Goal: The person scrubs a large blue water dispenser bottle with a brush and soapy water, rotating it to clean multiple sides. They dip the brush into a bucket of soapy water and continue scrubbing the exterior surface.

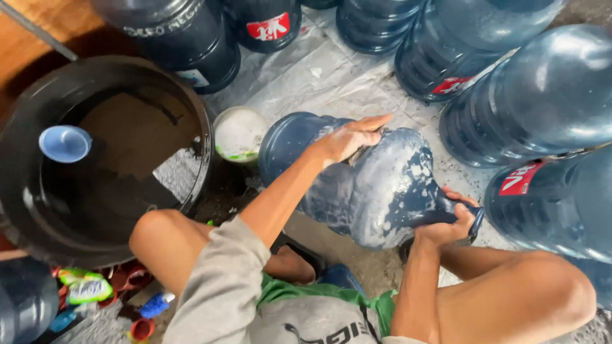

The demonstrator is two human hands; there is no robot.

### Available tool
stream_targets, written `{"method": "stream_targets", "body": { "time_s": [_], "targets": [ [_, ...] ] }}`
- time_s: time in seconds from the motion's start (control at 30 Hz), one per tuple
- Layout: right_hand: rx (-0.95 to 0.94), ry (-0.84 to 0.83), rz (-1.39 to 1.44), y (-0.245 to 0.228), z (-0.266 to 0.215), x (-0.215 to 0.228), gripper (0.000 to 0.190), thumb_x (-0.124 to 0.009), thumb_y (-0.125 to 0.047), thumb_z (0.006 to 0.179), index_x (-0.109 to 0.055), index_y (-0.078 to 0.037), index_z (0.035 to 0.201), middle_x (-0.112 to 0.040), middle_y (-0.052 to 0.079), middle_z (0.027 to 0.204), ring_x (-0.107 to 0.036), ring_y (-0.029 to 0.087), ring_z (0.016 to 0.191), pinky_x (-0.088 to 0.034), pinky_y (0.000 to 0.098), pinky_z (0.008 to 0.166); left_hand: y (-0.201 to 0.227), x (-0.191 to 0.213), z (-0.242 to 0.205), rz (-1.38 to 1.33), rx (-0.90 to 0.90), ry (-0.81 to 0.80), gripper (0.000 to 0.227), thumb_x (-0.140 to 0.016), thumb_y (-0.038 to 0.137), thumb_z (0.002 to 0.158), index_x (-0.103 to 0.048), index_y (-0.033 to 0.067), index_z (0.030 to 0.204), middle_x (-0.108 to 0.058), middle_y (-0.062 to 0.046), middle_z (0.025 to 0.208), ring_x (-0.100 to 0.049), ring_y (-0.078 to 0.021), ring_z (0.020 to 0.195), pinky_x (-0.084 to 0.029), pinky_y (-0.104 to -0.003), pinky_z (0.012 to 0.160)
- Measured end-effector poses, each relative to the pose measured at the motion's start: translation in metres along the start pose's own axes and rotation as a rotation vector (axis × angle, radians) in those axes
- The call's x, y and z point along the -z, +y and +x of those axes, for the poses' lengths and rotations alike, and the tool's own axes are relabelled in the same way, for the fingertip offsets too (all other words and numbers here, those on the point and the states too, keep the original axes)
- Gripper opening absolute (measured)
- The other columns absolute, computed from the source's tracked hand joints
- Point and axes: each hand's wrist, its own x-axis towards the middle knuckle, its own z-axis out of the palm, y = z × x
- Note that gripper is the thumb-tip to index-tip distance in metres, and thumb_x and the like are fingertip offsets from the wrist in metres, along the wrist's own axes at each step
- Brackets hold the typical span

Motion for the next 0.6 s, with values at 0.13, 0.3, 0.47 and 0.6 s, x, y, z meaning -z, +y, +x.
{"method": "stream_targets", "body": {
  "time_s": [0.13, 0.3, 0.47, 0.6],
  "targets": [
    [-0.001, -0.037, -0.063, -0.005, -0.008, -0.009, 0.016, -0.049, -0.025, 0.076, -0.041, -0.015, 0.086, -0.051, 0.007, 0.078, -0.06, 0.024, 0.088, -0.046, 0.0333, 0.093, -0.1, 0.036, 0.043, 1.034, 0.261, 0.18, 0.061, -0.043, 0.048, 0.085, -0.035, 0.0323, 0.144, -0.041, -0.005, 0.145, -0.036, -0.0503, 0.128, -0.004, -0.072, 0.104],
    [0.011, -0.092, -0.098, -0.004, -0.009, -0.006, 0.016, -0.047, -0.026, 0.077, -0.04, -0.015, 0.088, -0.05, 0.007, 0.078, -0.058, 0.024, 0.089, -0.044, 0.0337, 0.093, -0.105, 0.042, 0.062, 1.072, 0.454, 0.086, 0.067, -0.044, 0.051, 0.084, -0.037, 0.0169, 0.141, -0.042, -0.012, 0.143, -0.035, -0.0539, 0.126, -0.001, -0.068, 0.107],
    [-0.001, -0.088, -0.039, 0.001, -0.009, -0.001, 0.017, -0.047, -0.025, 0.078, -0.042, -0.015, 0.091, -0.05, 0.006, 0.078, -0.057, 0.023, 0.089, -0.045, 0.0342, 0.093, -0.048, 0.037, 0.039, 0.507, 0.385, -0.098, 0.062, -0.04, 0.04, 0.083, -0.039, 0.018, 0.141, -0.036, -0.011, 0.148, -0.024, -0.048, 0.136, 0.003, -0.064, 0.109],
    [-0.038, -0.101, -0.002, -0.008, -0.011, -0.004, 0.017, -0.047, -0.029, 0.078, -0.041, -0.017, 0.088, -0.049, 0.004, 0.078, -0.058, 0.021, 0.087, -0.046, 0.033, 0.092, -0.047, 0.01, 0.01, 0.389, 0.115, -0.032, 0.057, -0.027, 0.033, 0.089, -0.037, 0.0135, 0.142, -0.047, -0.017, 0.14, -0.038, -0.0446, 0.13, -0.015, -0.062, 0.112]
  ]
}}
